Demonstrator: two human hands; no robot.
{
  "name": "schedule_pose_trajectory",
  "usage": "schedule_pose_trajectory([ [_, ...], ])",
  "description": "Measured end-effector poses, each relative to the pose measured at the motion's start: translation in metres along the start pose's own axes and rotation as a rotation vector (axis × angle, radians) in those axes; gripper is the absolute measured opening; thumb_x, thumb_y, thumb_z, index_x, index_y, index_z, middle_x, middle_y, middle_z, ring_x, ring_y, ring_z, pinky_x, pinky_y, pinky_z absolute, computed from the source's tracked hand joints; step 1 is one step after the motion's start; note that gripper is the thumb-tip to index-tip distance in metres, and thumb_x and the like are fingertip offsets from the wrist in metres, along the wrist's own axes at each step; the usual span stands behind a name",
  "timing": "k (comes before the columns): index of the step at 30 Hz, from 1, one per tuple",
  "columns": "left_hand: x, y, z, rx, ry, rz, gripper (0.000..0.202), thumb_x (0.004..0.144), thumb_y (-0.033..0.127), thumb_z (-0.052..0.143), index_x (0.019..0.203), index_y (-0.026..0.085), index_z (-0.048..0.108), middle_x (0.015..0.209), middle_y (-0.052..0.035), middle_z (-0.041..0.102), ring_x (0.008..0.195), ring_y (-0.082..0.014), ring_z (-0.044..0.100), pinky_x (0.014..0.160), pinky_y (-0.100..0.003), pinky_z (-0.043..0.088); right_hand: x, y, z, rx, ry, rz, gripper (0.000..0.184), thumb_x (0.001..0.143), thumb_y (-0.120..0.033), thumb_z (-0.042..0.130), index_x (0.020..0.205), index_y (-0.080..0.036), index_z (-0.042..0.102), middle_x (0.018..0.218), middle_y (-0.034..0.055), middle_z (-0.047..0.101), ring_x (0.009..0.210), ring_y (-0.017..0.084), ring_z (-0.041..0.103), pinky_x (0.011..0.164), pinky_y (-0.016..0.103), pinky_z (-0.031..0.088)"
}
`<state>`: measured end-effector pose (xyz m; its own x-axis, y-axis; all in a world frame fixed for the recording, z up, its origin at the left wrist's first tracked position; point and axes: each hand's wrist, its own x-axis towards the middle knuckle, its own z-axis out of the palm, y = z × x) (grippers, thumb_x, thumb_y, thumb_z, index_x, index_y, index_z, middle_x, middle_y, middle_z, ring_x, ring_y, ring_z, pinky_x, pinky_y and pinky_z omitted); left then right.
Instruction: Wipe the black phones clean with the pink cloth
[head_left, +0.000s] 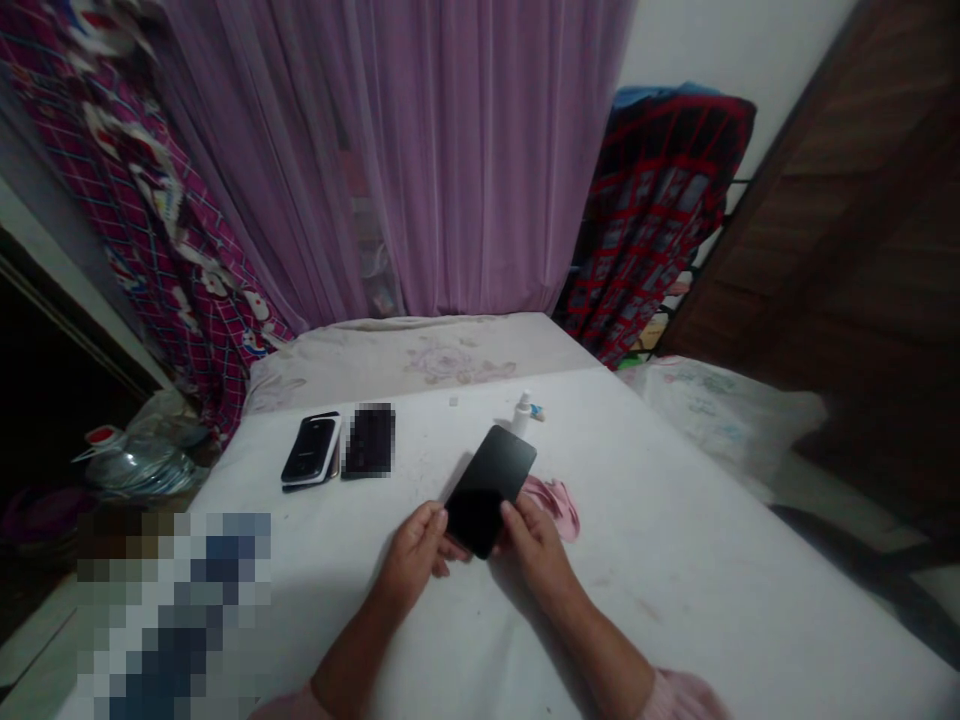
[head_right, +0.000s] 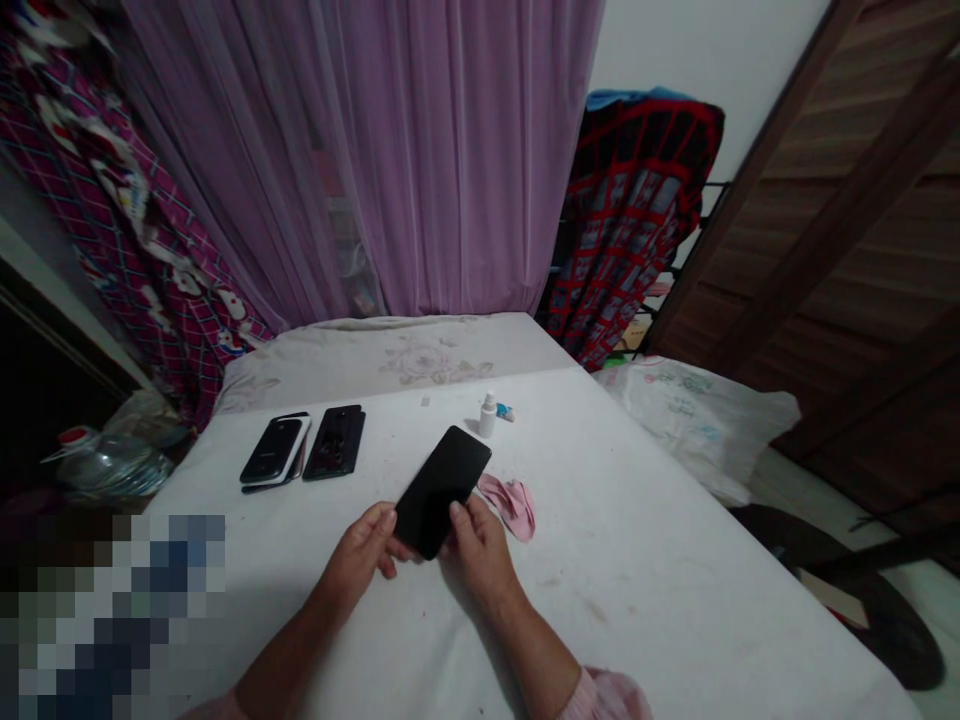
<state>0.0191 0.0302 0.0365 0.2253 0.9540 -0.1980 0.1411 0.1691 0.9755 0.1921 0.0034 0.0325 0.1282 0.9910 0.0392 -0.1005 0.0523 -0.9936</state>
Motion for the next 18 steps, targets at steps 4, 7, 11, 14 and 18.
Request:
schedule_pose_trajectory([
  [4, -0.004, 0.0, 0.002, -0.001, -0.141, 0.008, 0.069, 0.07, 0.081, 0.052, 0.094, 0.017, 0.059, 0.08, -0.009, 0.072, 0.061, -0.0165, 0.064, 0.045, -0.022, 0.041, 0.006, -0.009, -0.033, 0.056, 0.261, -0.033, 0.046, 0.077, -0.061, 0.064, 0.095, -0.02, 0.068, 0.086, 0.0052, 0.071, 0.078, 0.022, 0.063, 0.068, 0.032, 0.051],
  [7, -0.004, -0.001, -0.003, 0.019, -0.139, 0.01, 0.064, 0.072, 0.077, 0.054, 0.095, 0.018, 0.06, 0.088, -0.0104, 0.072, 0.067, -0.017, 0.064, 0.048, -0.023, 0.043, 0.015, -0.015, -0.084, -0.079, 0.542, -0.054, 0.048, 0.074, -0.061, 0.061, 0.093, -0.017, 0.068, 0.082, 0.0053, 0.07, 0.075, 0.022, 0.062, 0.067, 0.031, 0.049],
  [11, -0.002, -0.004, -0.005, 0.074, -0.156, 0.003, 0.053, 0.074, 0.066, 0.058, 0.097, 0.018, 0.061, 0.092, -0.0103, 0.072, 0.074, -0.0182, 0.064, 0.053, -0.024, 0.045, 0.039, -0.033, -0.165, -0.607, 0.824, -0.029, 0.044, 0.079, -0.051, 0.048, 0.09, -0.015, 0.069, 0.074, 0.0079, 0.069, 0.074, 0.025, 0.062, 0.064, 0.032, 0.047],
  [14, -0.002, -0.005, -0.004, 0.123, -0.166, -0.007, 0.047, 0.075, 0.06, 0.059, 0.097, 0.018, 0.062, 0.092, -0.01, 0.072, 0.076, -0.0185, 0.064, 0.055, -0.025, 0.045, 0.066, -0.058, -0.206, -1.126, 0.767, 0.188, 0.04, 0.087, -0.035, 0.042, 0.103, -0.012, 0.071, 0.088, 0.0154, 0.072, 0.083, 0.029, 0.066, 0.067, 0.034, 0.046],
  [18, -0.003, -0.004, -0.002, 0.11, -0.151, -0.014, 0.044, 0.073, 0.057, 0.059, 0.095, 0.019, 0.062, 0.09, -0.0094, 0.073, 0.075, -0.0184, 0.064, 0.055, -0.024, 0.046, 0.106, -0.085, -0.22, -1.585, 0.6, 0.258, 0.04, 0.094, -0.028, 0.037, 0.109, -0.009, 0.069, 0.101, 0.0235, 0.07, 0.09, 0.033, 0.069, 0.072, 0.038, 0.048],
])
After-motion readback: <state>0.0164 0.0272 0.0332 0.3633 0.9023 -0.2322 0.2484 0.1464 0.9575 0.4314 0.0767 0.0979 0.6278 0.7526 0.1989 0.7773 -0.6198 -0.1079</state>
